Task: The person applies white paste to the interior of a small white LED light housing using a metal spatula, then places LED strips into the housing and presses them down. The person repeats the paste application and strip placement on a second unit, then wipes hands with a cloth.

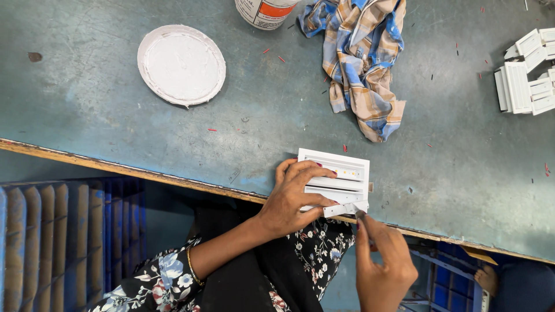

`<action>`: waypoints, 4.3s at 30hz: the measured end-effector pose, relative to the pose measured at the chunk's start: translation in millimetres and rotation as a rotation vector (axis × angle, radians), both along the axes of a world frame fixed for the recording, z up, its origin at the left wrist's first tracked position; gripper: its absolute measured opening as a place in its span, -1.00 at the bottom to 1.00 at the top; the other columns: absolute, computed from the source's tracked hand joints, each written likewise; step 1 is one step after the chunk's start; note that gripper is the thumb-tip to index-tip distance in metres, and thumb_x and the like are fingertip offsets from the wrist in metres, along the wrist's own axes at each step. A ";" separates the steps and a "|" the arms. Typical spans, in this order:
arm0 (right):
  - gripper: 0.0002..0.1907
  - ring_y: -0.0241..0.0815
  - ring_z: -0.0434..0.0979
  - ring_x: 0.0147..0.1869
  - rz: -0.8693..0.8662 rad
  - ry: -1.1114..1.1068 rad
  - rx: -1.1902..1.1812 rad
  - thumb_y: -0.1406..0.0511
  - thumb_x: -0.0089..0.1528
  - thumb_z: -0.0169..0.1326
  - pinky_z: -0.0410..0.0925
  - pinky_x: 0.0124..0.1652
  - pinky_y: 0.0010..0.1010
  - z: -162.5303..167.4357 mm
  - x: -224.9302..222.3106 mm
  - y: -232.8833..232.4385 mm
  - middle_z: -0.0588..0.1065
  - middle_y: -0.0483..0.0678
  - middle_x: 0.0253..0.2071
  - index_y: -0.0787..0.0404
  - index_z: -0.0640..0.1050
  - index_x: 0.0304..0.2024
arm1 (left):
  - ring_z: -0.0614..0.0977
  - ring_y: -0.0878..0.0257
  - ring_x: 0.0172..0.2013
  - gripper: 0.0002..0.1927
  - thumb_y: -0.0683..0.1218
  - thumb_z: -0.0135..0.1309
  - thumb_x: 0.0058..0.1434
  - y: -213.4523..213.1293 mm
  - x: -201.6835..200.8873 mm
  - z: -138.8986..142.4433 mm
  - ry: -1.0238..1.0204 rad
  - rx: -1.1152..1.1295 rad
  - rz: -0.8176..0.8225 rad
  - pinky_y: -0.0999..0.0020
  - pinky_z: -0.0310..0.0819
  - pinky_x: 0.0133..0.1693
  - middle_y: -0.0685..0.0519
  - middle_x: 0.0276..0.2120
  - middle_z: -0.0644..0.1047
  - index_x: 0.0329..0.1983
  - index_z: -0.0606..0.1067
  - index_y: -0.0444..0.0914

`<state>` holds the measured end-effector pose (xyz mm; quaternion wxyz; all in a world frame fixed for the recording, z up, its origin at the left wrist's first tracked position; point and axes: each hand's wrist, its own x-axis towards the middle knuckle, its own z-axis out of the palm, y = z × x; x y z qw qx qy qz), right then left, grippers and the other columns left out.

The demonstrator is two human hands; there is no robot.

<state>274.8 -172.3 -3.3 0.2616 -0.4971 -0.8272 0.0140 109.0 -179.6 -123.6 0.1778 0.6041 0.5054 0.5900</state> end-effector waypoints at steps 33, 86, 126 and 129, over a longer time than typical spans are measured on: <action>-0.85 -0.27 0.52 -0.41 -0.132 0.012 0.045 0.38 0.27 0.28 0.29 -0.42 -0.45 -3.6 17.9 10.5 0.60 0.01 -0.29 0.28 0.66 -0.11 | 0.32 0.06 0.34 -0.79 -0.16 0.29 0.01 -2.5 0.8 0.6 -0.003 -0.002 -0.003 -0.09 -0.08 0.38 0.09 0.20 0.49 -0.27 0.71 -0.02; -0.69 -0.30 0.55 -0.07 0.522 0.606 -1.020 0.41 0.20 0.22 0.41 -0.12 -0.46 -5.1 -176.6 119.1 0.53 -0.05 -0.13 0.25 0.46 -0.02 | 0.33 0.00 0.34 -0.72 -0.13 0.28 -0.02 -13.7 -6.6 6.7 0.040 -0.020 0.010 -0.16 -0.07 0.39 0.02 0.21 0.46 -0.19 0.71 -0.03; -0.78 -0.22 0.41 0.23 0.262 0.586 -0.958 0.44 0.23 0.08 0.37 0.12 -0.38 -23.2 111.5 94.7 0.33 -0.06 0.23 0.24 0.63 -0.09 | 0.28 -0.05 0.29 -0.55 -0.11 0.38 -0.08 -10.2 33.4 49.3 -0.007 -0.139 0.059 0.01 0.12 0.31 -0.01 0.22 0.42 -0.05 0.65 -0.11; -0.81 -0.20 0.37 0.28 0.286 0.477 -0.978 0.44 0.23 0.09 0.31 0.17 -0.37 -19.0 116.5 103.8 0.31 -0.06 0.27 0.25 0.63 -0.12 | 0.26 -0.06 0.31 -0.40 -0.04 0.39 -0.03 -22.3 31.5 57.0 0.002 -0.172 0.094 0.01 0.13 0.31 -0.03 0.26 0.36 0.13 0.55 -0.11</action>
